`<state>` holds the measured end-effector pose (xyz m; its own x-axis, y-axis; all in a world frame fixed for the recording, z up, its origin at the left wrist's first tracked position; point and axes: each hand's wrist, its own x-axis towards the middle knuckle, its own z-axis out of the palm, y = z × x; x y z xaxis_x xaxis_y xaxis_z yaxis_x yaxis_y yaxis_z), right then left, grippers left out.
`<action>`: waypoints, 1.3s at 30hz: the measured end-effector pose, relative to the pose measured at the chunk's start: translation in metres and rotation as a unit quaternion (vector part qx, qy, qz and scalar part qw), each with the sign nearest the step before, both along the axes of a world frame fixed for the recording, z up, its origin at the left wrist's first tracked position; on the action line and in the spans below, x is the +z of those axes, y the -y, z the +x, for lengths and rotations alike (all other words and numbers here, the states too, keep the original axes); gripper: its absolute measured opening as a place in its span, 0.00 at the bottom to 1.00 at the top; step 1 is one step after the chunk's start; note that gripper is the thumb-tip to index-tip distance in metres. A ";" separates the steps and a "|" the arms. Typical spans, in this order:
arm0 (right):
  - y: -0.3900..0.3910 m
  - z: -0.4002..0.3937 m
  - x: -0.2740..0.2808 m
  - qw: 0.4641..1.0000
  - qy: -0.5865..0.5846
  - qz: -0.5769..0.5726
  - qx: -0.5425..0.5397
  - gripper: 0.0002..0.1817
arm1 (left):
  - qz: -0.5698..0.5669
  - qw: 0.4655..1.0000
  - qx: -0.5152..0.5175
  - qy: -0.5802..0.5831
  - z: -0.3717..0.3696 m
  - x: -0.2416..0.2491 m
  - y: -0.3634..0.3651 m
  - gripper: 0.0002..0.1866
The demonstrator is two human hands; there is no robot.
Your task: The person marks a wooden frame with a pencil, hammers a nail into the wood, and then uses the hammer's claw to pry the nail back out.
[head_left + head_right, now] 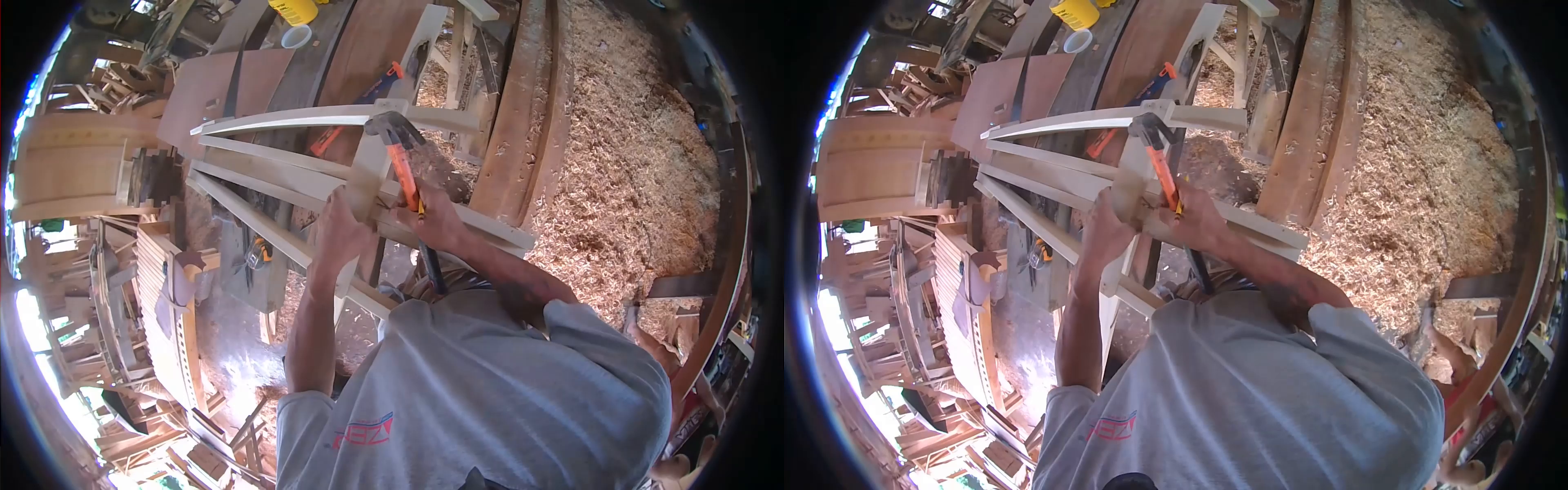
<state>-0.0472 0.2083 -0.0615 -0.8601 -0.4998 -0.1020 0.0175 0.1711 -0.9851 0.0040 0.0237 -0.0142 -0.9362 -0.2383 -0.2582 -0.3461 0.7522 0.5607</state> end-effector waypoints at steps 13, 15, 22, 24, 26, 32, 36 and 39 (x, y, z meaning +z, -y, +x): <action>-0.004 -0.002 0.005 0.998 -0.027 -0.059 -0.007 0.12 | -0.023 0.999 0.023 -0.007 0.000 0.011 -0.009 0.32; -0.005 -0.005 0.007 0.999 -0.036 -0.040 0.001 0.12 | -0.044 0.998 0.027 0.035 -0.003 0.014 -0.011 0.32; 0.001 0.001 -0.002 0.999 -0.045 -0.021 -0.012 0.11 | -0.023 0.999 0.027 0.035 -0.004 0.011 -0.008 0.31; -0.002 0.000 0.003 0.998 -0.055 -0.008 -0.013 0.11 | -0.033 0.999 0.029 0.032 -0.003 0.011 -0.009 0.32; -0.001 0.000 0.003 0.998 -0.068 0.001 -0.015 0.11 | -0.039 0.998 0.035 0.039 -0.004 0.017 -0.014 0.32; 0.000 0.000 0.005 0.997 -0.053 -0.029 -0.047 0.11 | -0.050 0.998 0.027 0.038 -0.002 0.007 -0.009 0.32; 0.001 0.001 0.005 0.998 -0.018 -0.033 -0.051 0.11 | -0.048 0.998 0.021 0.029 -0.002 0.009 -0.010 0.31; 0.001 0.002 0.004 0.998 -0.037 -0.026 -0.051 0.11 | -0.047 0.998 0.012 0.040 -0.002 0.007 -0.008 0.38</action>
<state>-0.0448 0.2072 -0.0571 -0.9110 -0.4121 -0.0125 -0.0415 0.1217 -0.9917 0.0019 0.0319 -0.0074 -0.9072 -0.2874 -0.3073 -0.4058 0.7906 0.4586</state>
